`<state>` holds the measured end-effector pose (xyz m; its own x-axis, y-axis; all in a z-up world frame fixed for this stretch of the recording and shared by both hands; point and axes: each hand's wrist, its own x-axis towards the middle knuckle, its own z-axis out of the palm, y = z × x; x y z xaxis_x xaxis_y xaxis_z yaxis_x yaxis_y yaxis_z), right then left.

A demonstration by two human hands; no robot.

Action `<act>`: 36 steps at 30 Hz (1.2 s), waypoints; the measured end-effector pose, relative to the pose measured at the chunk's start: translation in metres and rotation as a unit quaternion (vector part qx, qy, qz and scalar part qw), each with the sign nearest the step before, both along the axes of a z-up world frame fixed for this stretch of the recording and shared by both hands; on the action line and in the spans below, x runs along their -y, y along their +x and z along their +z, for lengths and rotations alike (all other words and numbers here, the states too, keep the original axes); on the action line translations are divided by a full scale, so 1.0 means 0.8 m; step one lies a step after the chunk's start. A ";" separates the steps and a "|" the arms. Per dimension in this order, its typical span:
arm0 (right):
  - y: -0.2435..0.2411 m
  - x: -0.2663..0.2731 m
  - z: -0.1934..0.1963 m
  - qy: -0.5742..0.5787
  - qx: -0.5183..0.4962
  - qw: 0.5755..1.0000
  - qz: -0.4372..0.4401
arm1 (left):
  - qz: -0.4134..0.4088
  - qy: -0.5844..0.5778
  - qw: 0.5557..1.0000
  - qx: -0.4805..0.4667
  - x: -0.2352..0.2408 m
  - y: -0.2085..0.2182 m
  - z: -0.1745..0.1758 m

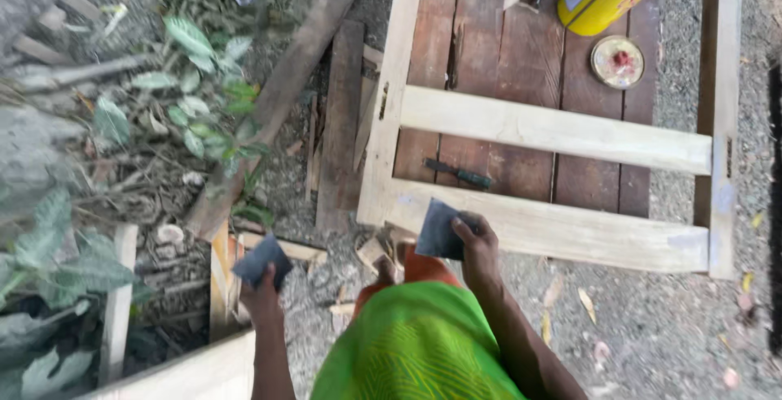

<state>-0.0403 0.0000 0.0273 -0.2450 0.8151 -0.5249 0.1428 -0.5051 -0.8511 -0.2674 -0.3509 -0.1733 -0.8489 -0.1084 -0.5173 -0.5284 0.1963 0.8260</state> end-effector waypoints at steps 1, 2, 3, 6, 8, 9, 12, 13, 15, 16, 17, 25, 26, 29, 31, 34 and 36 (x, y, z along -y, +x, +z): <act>-0.010 -0.013 -0.001 -0.005 0.007 1.000 -0.014 | 0.020 0.092 0.995 -0.029 0.004 0.007 0.001; -0.009 -0.018 0.002 -0.014 0.019 0.999 -0.031 | 0.036 0.179 0.982 -0.052 0.008 0.019 0.011; -0.011 -0.027 0.001 -0.023 0.030 0.998 -0.047 | 0.076 0.092 0.992 0.031 0.006 0.020 0.018; -0.010 -0.053 -0.016 -0.039 0.013 0.998 -0.050 | 0.108 0.008 0.991 0.084 0.002 0.043 0.038; -0.008 -0.073 -0.039 -0.021 -0.033 0.999 -0.016 | 0.083 0.002 0.996 0.040 -0.010 0.043 0.042; -0.008 -0.078 -0.051 -0.012 -0.057 0.998 0.000 | 0.063 -0.007 0.998 0.014 -0.027 0.040 0.042; -0.025 -0.092 -0.080 -0.127 -0.188 0.974 -0.011 | -0.020 0.060 0.998 -0.004 -0.077 0.026 0.069; -0.031 -0.086 -0.084 -0.090 -0.187 0.977 0.055 | -0.052 0.016 0.998 -0.010 -0.100 0.018 0.085; -0.059 -0.071 -0.091 -0.004 -0.189 0.965 0.181 | -0.119 -0.066 0.990 -0.032 -0.145 -0.010 0.126; -0.074 -0.063 -0.093 -0.030 -0.176 0.959 0.218 | -0.144 -0.033 0.987 -0.066 -0.164 -0.022 0.144; -0.096 -0.051 -0.098 -0.056 -0.163 0.951 0.255 | -0.168 0.000 0.981 -0.099 -0.183 -0.037 0.155; -0.332 0.052 -0.074 -0.050 0.062 0.951 0.299 | -0.279 0.057 0.957 -0.056 -0.231 -0.203 0.124; -0.366 0.052 -0.071 -0.058 0.076 0.961 0.261 | -0.276 0.100 0.955 -0.036 -0.235 -0.232 0.117; -0.434 0.075 -0.059 -0.050 0.068 0.963 0.254 | -0.344 0.108 0.932 -0.048 -0.206 -0.305 0.106; -0.483 0.066 -0.076 -0.014 0.039 0.962 0.268 | -0.390 0.125 0.910 -0.067 -0.213 -0.375 0.074; -0.501 0.112 -0.073 -0.028 0.022 0.965 0.260 | -0.332 0.165 0.928 0.028 -0.141 -0.419 0.068; -0.521 0.103 -0.075 -0.004 -0.007 0.978 0.210 | -0.214 0.211 0.951 0.072 -0.121 -0.470 0.052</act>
<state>-0.4569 -0.0825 -0.0328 -0.5646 0.6370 -0.5248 0.3280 -0.4103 -0.8509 -0.6436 -0.2543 -0.1318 -0.6854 0.4736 -0.5532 -0.5890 0.0863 0.8036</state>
